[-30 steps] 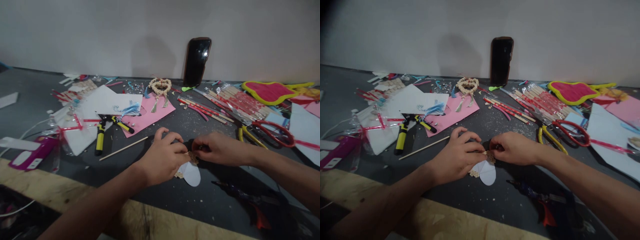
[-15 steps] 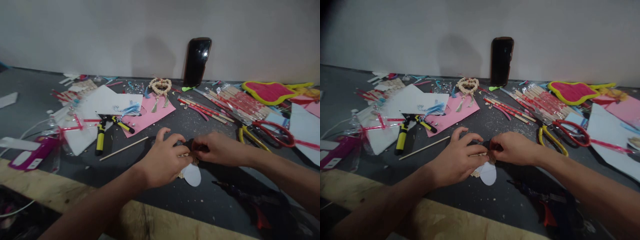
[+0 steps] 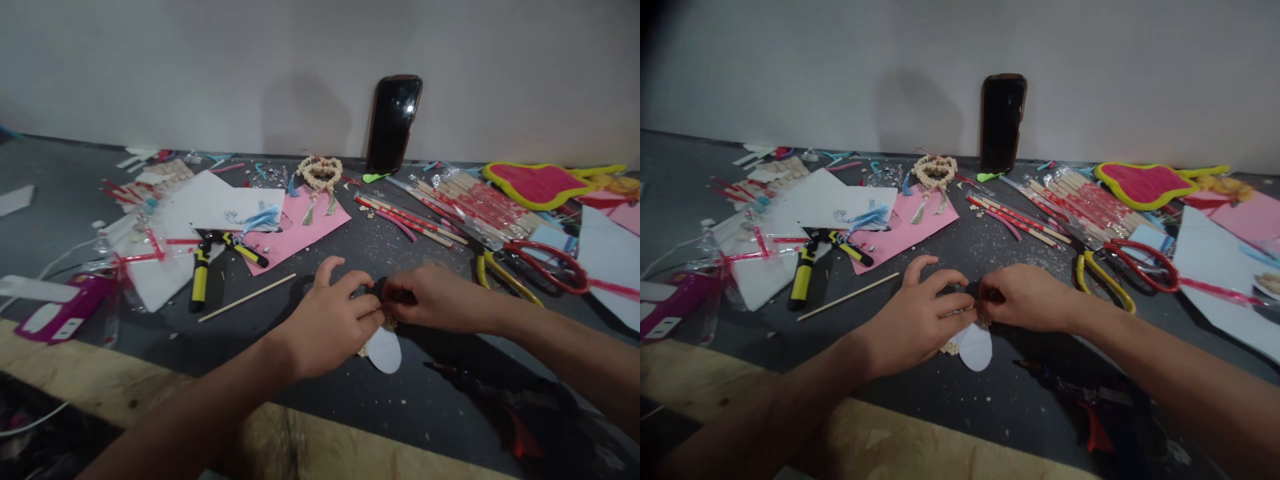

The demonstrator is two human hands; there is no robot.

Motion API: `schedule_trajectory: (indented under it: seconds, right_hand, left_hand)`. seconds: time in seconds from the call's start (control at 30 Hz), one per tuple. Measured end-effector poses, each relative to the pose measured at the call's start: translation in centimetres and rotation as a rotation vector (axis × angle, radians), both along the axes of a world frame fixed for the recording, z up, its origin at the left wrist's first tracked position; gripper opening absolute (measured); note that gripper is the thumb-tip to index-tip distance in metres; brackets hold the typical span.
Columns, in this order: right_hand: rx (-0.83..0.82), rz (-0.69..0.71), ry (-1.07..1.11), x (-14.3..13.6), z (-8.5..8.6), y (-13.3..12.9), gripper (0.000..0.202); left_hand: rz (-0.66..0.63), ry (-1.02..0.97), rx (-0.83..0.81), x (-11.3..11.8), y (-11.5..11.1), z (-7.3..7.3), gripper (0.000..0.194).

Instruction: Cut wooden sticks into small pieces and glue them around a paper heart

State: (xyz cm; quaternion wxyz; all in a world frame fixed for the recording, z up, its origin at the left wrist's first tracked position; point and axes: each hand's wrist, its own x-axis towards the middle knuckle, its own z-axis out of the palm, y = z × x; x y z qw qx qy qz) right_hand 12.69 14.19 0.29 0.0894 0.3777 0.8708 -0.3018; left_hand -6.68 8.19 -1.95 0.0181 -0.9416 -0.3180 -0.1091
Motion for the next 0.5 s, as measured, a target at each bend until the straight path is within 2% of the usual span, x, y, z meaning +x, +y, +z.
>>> schedule_trajectory:
  seconds: [0.2, 0.5]
  right_hand:
    - [-0.009, 0.005, 0.011, -0.01, 0.0, 0.04, 0.02]
    - [0.004, 0.019, 0.087, 0.59, -0.53, 0.32, 0.016]
  left_hand:
    - [0.005, 0.003, 0.072, 0.06, -0.1, -0.19, 0.019]
    - [0.003, -0.006, 0.088, 0.09, -0.1, -0.3, 0.016]
